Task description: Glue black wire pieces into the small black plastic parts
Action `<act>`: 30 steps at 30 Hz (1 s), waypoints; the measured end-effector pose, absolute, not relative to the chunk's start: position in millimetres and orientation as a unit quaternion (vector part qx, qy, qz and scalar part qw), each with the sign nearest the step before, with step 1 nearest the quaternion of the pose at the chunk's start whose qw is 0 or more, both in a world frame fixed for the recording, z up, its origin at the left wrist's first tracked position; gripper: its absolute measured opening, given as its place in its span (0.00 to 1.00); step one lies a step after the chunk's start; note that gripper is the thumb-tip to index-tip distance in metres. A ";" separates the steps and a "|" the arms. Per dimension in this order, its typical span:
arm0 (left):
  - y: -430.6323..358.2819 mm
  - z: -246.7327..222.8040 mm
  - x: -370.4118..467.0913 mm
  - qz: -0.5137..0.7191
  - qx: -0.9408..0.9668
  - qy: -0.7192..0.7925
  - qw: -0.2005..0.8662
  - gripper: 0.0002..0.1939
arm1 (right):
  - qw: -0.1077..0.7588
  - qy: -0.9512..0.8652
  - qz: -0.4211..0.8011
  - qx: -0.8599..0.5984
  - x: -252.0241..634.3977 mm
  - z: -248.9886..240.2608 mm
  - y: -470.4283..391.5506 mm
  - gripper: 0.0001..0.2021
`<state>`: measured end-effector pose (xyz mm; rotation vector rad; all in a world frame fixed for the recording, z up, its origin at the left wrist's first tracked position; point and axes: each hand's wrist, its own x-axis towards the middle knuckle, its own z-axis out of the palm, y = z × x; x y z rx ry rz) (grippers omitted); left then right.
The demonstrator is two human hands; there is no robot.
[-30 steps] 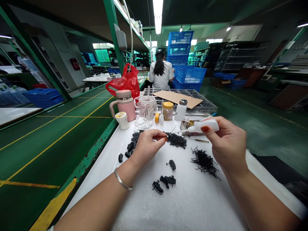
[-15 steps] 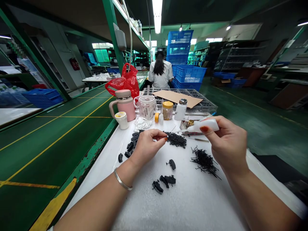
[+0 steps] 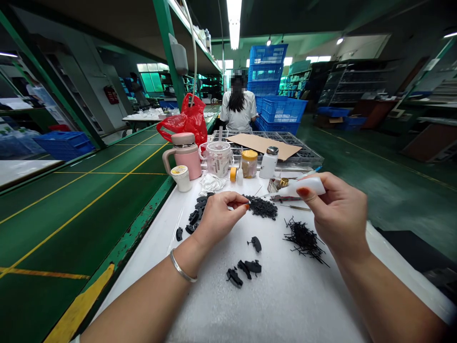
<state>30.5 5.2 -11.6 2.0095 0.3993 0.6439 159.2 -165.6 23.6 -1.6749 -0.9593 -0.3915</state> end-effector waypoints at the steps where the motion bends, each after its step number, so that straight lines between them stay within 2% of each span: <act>1: 5.1 -11.2 30.6 0.263 0.822 0.164 0.477 0.07 | 0.553 -0.405 -0.167 -0.709 159.1 23.6 -165.5 0.11; 30: 6.1 -13.8 31.5 0.270 0.819 0.161 0.480 0.08 | 0.562 -0.392 -0.158 -0.711 161.8 24.0 -165.8 0.13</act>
